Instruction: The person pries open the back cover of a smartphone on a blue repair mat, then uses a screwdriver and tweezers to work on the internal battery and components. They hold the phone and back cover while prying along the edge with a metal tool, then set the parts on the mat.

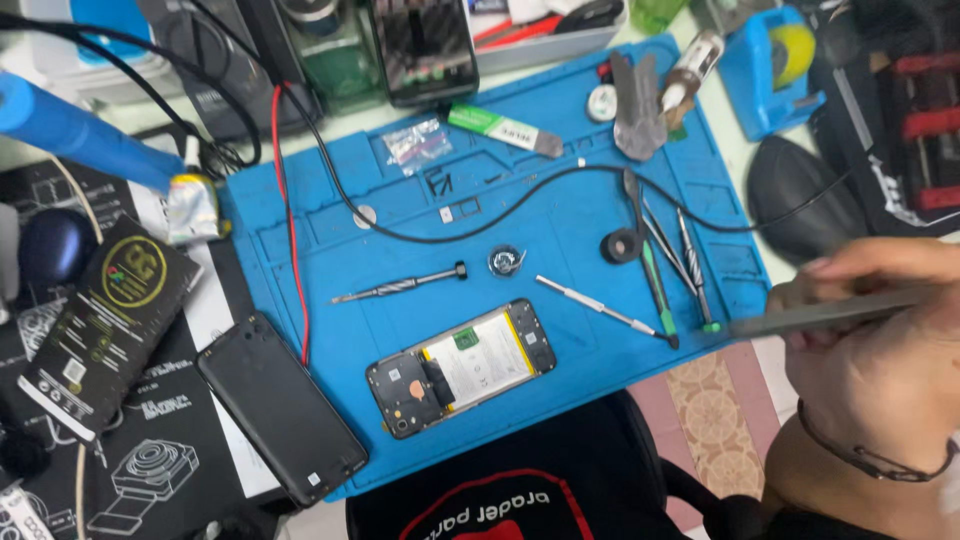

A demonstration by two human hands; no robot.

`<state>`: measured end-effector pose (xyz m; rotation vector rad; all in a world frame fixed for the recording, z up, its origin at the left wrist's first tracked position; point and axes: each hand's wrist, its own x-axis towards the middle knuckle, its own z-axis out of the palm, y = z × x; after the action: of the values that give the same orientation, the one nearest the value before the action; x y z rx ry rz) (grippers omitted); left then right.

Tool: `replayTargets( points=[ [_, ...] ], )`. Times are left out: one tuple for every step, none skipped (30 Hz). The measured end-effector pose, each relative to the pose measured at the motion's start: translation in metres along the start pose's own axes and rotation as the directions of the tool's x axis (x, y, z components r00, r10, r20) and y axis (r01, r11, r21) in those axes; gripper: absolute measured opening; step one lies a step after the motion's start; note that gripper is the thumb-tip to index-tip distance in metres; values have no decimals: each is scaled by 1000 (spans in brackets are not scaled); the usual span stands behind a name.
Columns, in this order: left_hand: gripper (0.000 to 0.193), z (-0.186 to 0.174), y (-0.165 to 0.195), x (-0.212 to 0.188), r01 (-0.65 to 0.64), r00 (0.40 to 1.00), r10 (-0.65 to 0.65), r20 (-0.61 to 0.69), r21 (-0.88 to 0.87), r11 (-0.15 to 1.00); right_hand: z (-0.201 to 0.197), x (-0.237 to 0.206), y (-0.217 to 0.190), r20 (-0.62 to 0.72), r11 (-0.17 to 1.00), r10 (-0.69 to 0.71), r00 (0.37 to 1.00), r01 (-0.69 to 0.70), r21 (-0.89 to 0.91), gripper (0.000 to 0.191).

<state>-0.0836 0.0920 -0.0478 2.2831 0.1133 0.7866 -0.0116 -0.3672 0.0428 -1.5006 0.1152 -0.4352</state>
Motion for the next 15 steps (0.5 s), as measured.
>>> replayTargets(
  points=[
    [29, -3, 10, -1, -46, 994, 53, 96, -75, 996, -2, -11, 3, 16, 1000, 1, 1000, -1, -7, 38],
    [30, -5, 21, 0, -76, 975, 107, 195, -161, 984, -3, -21, 6, 48, 1000, 9, 999, -9, -7, 39],
    [30, -9, 33, 5, -95, 944, 165, 287, -240, 966, -4, -31, 8, 84, 1000, 21, 996, -21, -3, 40],
    [31, -12, 48, 12, -95, 903, 215, 372, -317, 944, -3, -38, 11, 143, 999, 35, 989, -39, 31, 41],
    [31, -12, 65, 20, -78, 858, 259, 443, -385, 919, -2, -45, 12, 223, 996, 55, 973, -70, 63, 42],
    [32, -12, 81, 30, -53, 822, 286, 492, -433, 900, 1, -51, 14, 294, 989, 66, 953, -103, 111, 36],
    [33, -11, 94, 37, -24, 784, 311, 538, -474, 880, 4, -55, 15, 364, 978, 77, 928, -141, 154, 32],
    [33, 3, 102, 41, -2, 767, 323, 555, -500, 866, 10, -63, 16, 410, 966, 102, 907, -189, 177, 28],
    [34, 12, 111, 43, 10, 764, 325, 558, -514, 858, 15, -68, 16, 454, 951, 128, 882, -239, 196, 24],
    [40, 24, 117, 44, 35, 758, 324, 566, -531, 847, 21, -73, 16, 500, 939, 139, 855, -275, 209, 24],
    [45, 34, 120, 44, 56, 753, 327, 571, -550, 833, 25, -77, 15, 544, 927, 143, 827, -305, 220, 25],
    [38, 40, 122, 41, 126, 727, 307, 614, -559, 819, 29, -77, 16, 585, 914, 142, 798, -333, 232, 27],
    [30, 46, 125, 38, 200, 697, 288, 656, -564, 801, 31, -76, 16, 622, 937, 129, 772, -300, 179, 26],
    [23, 50, 126, 35, 277, 663, 269, 699, -562, 779, 32, -73, 15, 660, 955, 122, 742, -268, 124, 25],
    [21, 50, 127, 32, 301, 650, 268, 711, -565, 769, 33, -70, 13, 694, 970, 118, 710, -233, 72, 25]
  ],
)
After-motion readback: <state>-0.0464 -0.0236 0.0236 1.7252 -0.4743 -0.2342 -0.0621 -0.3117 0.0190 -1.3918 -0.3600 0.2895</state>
